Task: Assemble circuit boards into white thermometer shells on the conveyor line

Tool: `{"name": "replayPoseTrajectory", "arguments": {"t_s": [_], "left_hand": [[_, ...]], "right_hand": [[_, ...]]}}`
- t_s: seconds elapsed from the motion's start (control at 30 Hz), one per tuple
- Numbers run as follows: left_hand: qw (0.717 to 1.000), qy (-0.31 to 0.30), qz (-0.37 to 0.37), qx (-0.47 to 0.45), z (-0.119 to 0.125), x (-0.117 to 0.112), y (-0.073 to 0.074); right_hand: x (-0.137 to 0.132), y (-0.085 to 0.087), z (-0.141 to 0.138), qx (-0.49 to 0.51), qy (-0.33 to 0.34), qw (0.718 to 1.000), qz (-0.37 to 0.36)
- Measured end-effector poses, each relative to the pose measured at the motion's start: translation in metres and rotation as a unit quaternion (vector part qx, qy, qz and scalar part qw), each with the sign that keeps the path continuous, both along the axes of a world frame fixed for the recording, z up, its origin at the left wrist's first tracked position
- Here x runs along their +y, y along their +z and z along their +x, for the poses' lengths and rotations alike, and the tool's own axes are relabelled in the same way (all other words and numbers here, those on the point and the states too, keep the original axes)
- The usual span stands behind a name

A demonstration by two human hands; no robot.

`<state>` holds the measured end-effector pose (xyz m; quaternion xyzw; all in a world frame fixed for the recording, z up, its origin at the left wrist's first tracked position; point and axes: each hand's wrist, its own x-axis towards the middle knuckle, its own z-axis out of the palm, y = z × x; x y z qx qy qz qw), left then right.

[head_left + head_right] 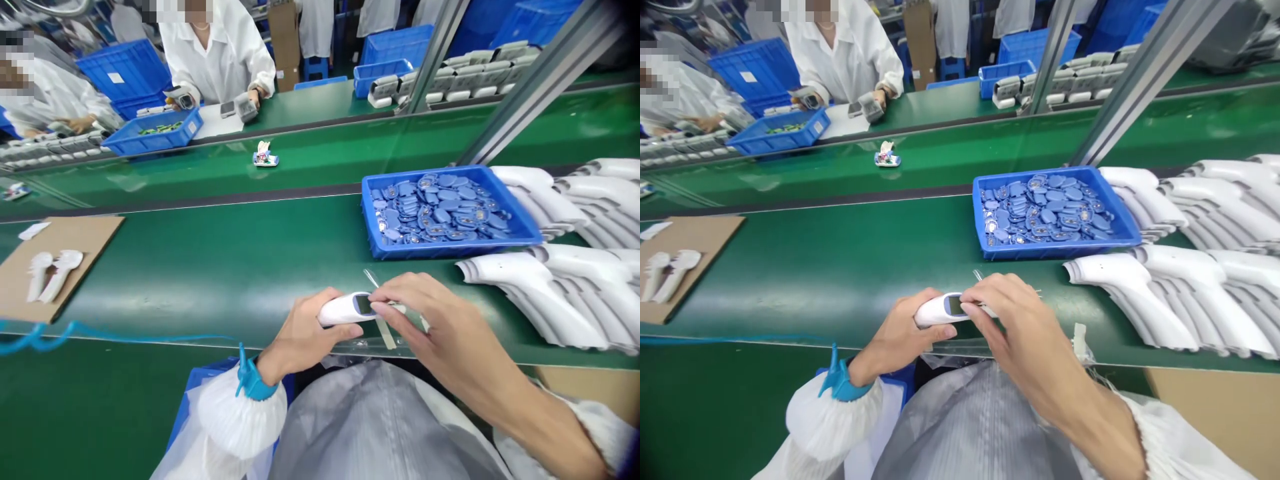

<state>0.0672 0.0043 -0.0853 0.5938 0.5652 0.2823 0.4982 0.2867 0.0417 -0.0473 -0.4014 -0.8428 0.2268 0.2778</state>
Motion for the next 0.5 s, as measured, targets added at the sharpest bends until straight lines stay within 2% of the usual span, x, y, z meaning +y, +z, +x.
{"name": "replayPoseTrajectory", "arguments": {"t_s": [0.23,0.4,0.43,0.5], "left_hand": [[1.0,-0.008,0.024,0.0,0.002,-0.001,-0.001],[0.999,-0.026,0.048,0.003,0.005,-0.003,-0.003],[0.998,-0.029,0.059,0.0,0.005,-0.003,-0.003],[0.997,-0.03,0.07,-0.005,0.005,-0.003,-0.004]], "right_hand": [[0.002,-0.004,-0.019,-0.071,0.051,0.993,0.082],[-0.004,-0.012,-0.029,-0.162,0.055,0.963,0.208],[-0.005,-0.014,-0.031,-0.166,0.049,0.96,0.218],[-0.008,-0.015,-0.034,-0.15,0.036,0.969,0.195]]}}
